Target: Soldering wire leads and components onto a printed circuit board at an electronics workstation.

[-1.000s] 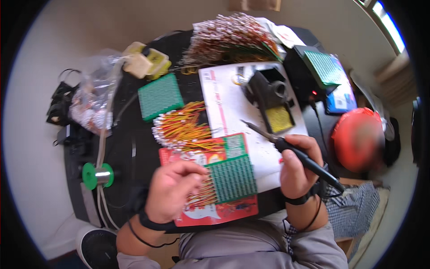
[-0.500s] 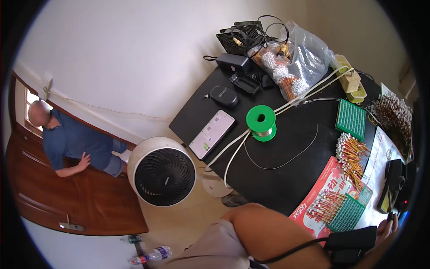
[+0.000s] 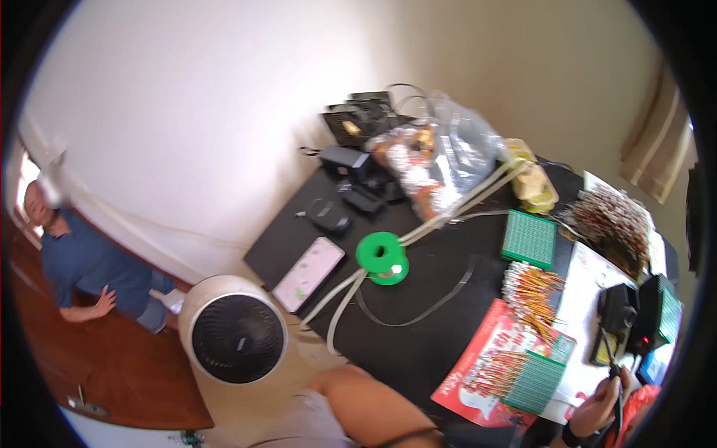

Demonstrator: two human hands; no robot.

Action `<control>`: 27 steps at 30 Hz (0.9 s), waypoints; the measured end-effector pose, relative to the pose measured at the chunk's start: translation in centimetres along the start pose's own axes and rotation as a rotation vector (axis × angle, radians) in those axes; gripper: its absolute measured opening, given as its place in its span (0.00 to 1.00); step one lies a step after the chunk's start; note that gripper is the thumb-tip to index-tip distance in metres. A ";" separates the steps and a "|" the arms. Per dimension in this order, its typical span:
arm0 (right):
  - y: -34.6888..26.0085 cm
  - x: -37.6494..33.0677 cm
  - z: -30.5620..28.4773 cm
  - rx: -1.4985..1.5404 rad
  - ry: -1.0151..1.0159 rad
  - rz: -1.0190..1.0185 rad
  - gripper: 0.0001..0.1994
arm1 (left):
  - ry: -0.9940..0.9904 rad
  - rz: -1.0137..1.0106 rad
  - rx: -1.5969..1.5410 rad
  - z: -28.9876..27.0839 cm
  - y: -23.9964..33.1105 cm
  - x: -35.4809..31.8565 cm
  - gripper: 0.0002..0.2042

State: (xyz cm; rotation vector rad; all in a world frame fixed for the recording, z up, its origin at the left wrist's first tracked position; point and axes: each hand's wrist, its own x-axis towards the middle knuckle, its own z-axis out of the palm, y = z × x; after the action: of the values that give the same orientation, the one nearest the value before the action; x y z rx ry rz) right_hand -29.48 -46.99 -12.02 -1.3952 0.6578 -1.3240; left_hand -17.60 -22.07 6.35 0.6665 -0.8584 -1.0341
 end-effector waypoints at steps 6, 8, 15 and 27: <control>-3.7 -2.2 4.7 -0.004 -0.013 0.098 0.12 | 0.488 -0.132 0.509 -10.5 -1.1 -0.2 0.05; -4.0 -2.5 5.3 -0.041 -0.036 0.047 0.13 | 0.613 -0.134 0.360 -12.9 -2.0 0.3 0.03; -4.2 -2.6 4.8 -0.038 -0.089 -0.010 0.15 | 0.545 -0.037 0.533 -16.2 -5.3 0.7 0.08; -4.2 -2.9 4.2 -0.170 -0.148 -0.105 0.17 | 0.589 -0.284 0.207 -16.4 -4.5 0.2 0.11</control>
State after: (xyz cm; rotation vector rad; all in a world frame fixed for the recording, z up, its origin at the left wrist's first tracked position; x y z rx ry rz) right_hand -27.30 -41.81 -8.45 -1.6679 0.6158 -1.2547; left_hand -5.60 -22.69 -5.66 1.2219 -0.3590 -0.9280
